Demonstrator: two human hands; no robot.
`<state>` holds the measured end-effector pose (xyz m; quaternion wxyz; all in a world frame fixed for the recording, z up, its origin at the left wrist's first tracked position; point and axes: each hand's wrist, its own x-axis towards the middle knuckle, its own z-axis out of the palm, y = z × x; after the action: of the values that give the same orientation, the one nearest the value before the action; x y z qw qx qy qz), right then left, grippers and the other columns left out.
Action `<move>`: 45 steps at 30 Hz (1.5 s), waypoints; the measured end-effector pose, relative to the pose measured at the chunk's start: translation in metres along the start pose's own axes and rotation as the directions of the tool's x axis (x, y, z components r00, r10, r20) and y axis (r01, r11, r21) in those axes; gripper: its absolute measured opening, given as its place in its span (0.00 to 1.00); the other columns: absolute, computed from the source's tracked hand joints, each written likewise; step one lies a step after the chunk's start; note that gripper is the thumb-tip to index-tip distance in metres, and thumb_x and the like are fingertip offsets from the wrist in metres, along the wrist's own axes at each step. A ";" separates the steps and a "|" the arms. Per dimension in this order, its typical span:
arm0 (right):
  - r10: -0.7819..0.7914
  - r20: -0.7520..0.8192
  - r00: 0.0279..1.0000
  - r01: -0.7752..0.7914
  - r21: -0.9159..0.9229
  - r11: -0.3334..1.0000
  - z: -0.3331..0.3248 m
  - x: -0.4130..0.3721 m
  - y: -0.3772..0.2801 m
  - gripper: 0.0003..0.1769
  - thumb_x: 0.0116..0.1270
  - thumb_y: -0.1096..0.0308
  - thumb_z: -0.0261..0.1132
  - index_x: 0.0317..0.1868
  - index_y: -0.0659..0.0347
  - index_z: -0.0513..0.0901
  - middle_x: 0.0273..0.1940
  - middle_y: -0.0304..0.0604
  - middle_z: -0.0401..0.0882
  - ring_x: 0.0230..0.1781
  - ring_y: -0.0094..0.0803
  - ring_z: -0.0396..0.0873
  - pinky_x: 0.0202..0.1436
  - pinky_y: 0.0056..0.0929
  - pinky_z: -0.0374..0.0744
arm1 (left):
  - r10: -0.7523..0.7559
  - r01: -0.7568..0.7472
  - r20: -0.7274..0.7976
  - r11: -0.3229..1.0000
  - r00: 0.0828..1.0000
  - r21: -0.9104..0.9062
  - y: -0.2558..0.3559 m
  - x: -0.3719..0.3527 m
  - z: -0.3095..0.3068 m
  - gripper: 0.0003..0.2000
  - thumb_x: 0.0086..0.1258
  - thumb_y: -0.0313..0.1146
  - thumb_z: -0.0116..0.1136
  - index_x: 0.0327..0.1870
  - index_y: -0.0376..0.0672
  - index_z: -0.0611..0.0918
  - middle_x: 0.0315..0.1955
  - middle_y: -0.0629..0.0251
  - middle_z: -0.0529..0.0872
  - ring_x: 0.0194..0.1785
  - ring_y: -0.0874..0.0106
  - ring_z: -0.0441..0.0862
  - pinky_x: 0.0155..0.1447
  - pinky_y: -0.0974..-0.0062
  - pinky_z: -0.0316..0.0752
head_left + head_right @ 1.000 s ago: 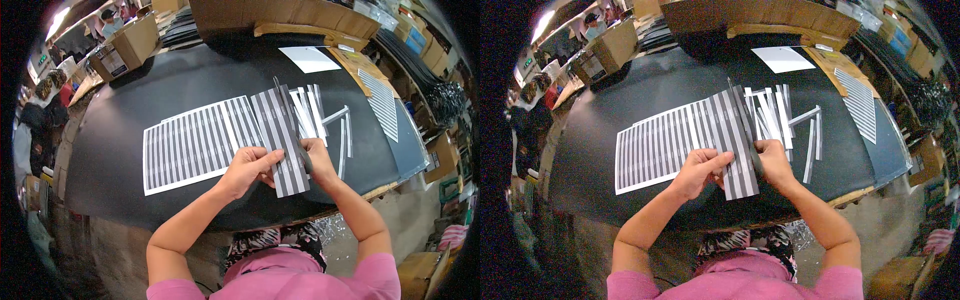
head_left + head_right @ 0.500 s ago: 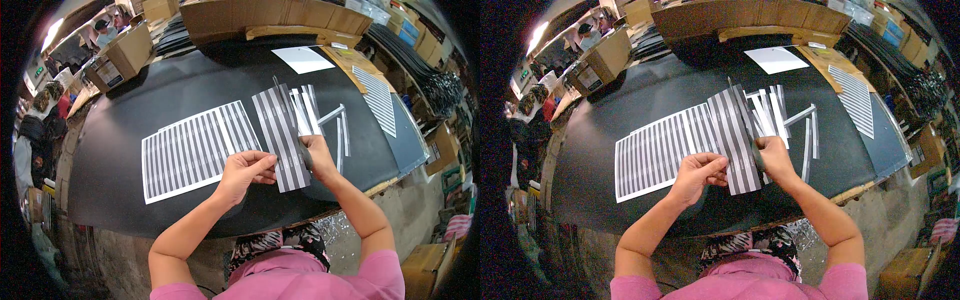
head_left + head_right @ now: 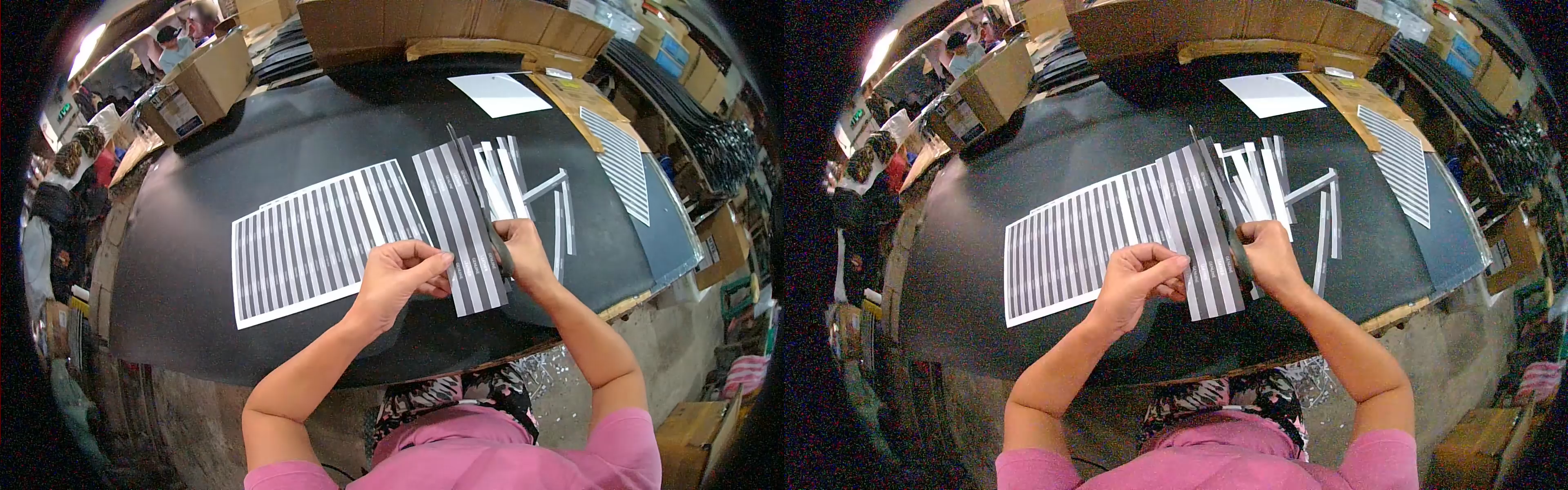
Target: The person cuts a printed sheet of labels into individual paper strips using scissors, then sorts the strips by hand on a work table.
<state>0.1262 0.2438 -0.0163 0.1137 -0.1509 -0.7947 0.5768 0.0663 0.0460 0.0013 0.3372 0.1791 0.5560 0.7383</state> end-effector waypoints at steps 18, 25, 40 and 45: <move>0.207 0.286 0.935 -0.256 0.142 0.956 -0.013 -0.031 -0.035 0.19 0.58 0.57 0.68 0.23 0.67 0.78 0.17 0.41 0.76 0.15 0.26 0.76 0.19 0.22 0.72 | 0.193 -0.192 -0.172 0.981 0.966 0.021 0.014 0.012 -0.026 0.07 0.65 0.32 0.59 0.35 0.37 0.80 0.28 0.63 0.84 0.29 0.77 0.82 0.35 0.80 0.80; 0.220 0.313 0.924 -0.205 -0.081 0.975 -0.004 -0.065 -0.038 0.21 0.50 0.54 0.74 0.21 0.65 0.79 0.16 0.36 0.74 0.17 0.19 0.72 0.20 0.19 0.68 | 0.305 -0.313 -0.241 0.950 0.921 0.006 0.033 0.008 -0.041 0.06 0.66 0.32 0.57 0.37 0.39 0.81 0.31 0.62 0.85 0.31 0.77 0.83 0.37 0.79 0.80; 0.147 0.323 0.935 -0.109 -0.134 0.985 0.010 -0.063 -0.035 0.23 0.47 0.52 0.75 0.19 0.65 0.79 0.15 0.35 0.74 0.17 0.17 0.67 0.22 0.20 0.66 | 0.371 -0.393 -0.252 0.919 0.894 -0.038 0.027 0.009 -0.041 0.05 0.71 0.34 0.51 0.38 0.42 0.73 0.35 0.61 0.84 0.36 0.75 0.84 0.37 0.77 0.80; 0.183 0.313 0.932 -0.107 -0.244 0.964 0.014 -0.060 -0.038 0.24 0.46 0.50 0.75 0.17 0.65 0.79 0.14 0.36 0.73 0.17 0.18 0.67 0.21 0.21 0.67 | 0.363 -0.380 -0.208 0.924 0.908 -0.049 0.024 0.011 -0.040 0.07 0.71 0.33 0.51 0.37 0.40 0.72 0.34 0.59 0.83 0.34 0.74 0.84 0.36 0.77 0.81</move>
<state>0.1730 0.1979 0.0152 -0.0829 -0.1216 -0.8487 0.5079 0.0257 0.0220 0.0095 0.1420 0.1934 0.5089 0.8267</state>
